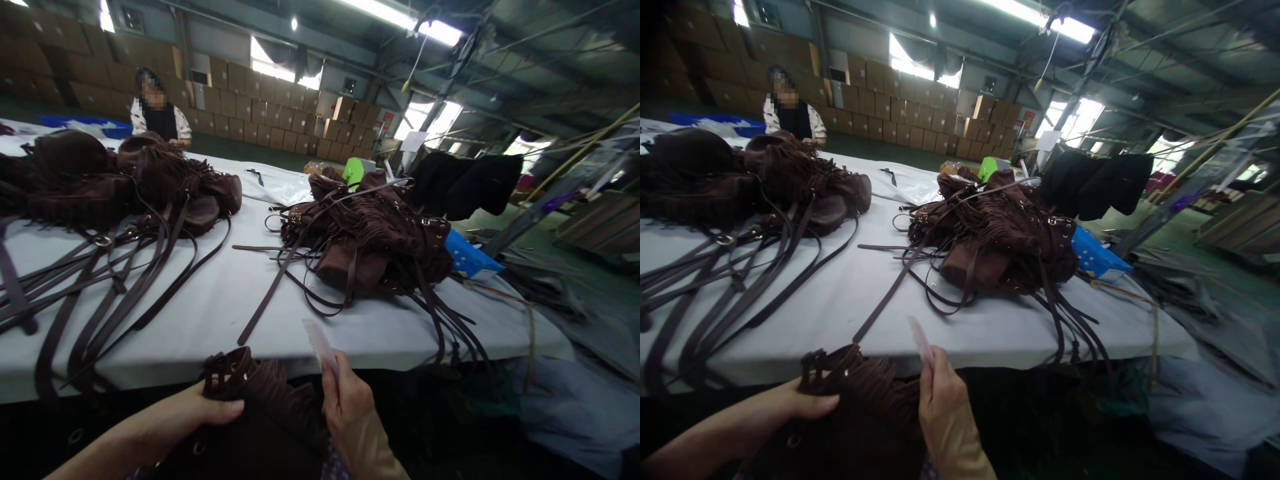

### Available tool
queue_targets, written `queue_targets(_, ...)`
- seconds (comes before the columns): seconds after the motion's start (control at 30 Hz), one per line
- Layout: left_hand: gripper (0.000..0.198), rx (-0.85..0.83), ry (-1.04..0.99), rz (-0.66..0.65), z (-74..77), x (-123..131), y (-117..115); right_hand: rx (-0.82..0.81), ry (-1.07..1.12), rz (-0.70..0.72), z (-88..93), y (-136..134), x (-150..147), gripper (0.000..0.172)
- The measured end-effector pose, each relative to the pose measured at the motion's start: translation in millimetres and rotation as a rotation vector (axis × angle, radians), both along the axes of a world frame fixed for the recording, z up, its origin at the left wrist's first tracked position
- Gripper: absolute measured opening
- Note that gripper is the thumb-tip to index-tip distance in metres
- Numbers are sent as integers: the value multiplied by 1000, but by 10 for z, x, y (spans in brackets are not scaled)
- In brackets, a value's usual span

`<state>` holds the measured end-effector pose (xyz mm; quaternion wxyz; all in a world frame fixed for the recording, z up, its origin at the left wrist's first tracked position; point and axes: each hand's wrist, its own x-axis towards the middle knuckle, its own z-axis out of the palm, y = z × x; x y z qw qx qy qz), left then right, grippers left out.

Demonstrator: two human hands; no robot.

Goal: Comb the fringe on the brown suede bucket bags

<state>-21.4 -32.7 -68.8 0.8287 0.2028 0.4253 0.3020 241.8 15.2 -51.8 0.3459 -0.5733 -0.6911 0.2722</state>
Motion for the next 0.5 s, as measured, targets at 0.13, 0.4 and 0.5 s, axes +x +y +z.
queue_targets(0.13, 56, 178, 32, -55, 115, 98, -43, 147, -170, 81, 163, -78, -89, 43)
queue_targets(0.4, 54, 368, 317, -145, -25, 156, -273, -212, -776, 521, -65, -341, -366, 48)
queue_targets(0.5, 48, 415, 459, -66, -150, 186, -352, -169, -948, 447, -145, -281, -316, 46)
